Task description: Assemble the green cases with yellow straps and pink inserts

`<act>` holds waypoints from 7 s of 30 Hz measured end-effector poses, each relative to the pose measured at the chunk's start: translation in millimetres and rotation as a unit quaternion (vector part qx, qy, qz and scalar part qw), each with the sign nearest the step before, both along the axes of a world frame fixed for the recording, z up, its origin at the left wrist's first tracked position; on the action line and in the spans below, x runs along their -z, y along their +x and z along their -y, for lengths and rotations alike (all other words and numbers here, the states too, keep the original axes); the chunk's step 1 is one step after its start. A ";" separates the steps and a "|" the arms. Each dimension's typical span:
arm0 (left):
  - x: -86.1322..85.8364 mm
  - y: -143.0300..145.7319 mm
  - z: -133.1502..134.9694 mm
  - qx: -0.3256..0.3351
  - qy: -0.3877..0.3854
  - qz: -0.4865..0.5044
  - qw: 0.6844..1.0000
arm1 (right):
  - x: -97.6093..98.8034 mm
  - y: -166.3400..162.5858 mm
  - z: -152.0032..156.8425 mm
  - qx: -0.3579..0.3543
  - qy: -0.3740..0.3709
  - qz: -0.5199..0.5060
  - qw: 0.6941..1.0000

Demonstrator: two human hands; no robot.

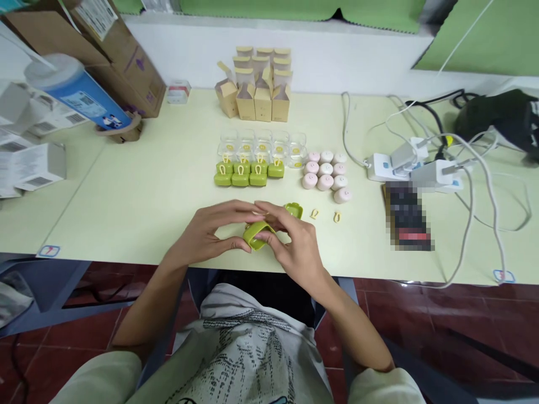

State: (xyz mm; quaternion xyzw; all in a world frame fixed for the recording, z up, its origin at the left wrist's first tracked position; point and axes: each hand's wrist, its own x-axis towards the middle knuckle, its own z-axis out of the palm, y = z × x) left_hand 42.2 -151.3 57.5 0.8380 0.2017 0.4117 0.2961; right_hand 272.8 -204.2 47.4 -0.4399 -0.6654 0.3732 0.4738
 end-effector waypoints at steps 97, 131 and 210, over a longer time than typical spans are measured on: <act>66.4 -2.4 -100.9 -0.209 0.329 -0.215 0.896 | 32.3 40.8 -101.1 0.080 0.108 0.205 0.969; 64.2 -46.6 -118.9 -0.208 0.271 -0.161 0.926 | 39.1 31.7 -95.4 0.058 0.024 0.173 0.983; 57.0 30.1 5.2 -0.190 0.265 -0.063 0.943 | 38.7 -14.1 -14.7 0.122 0.215 0.192 0.950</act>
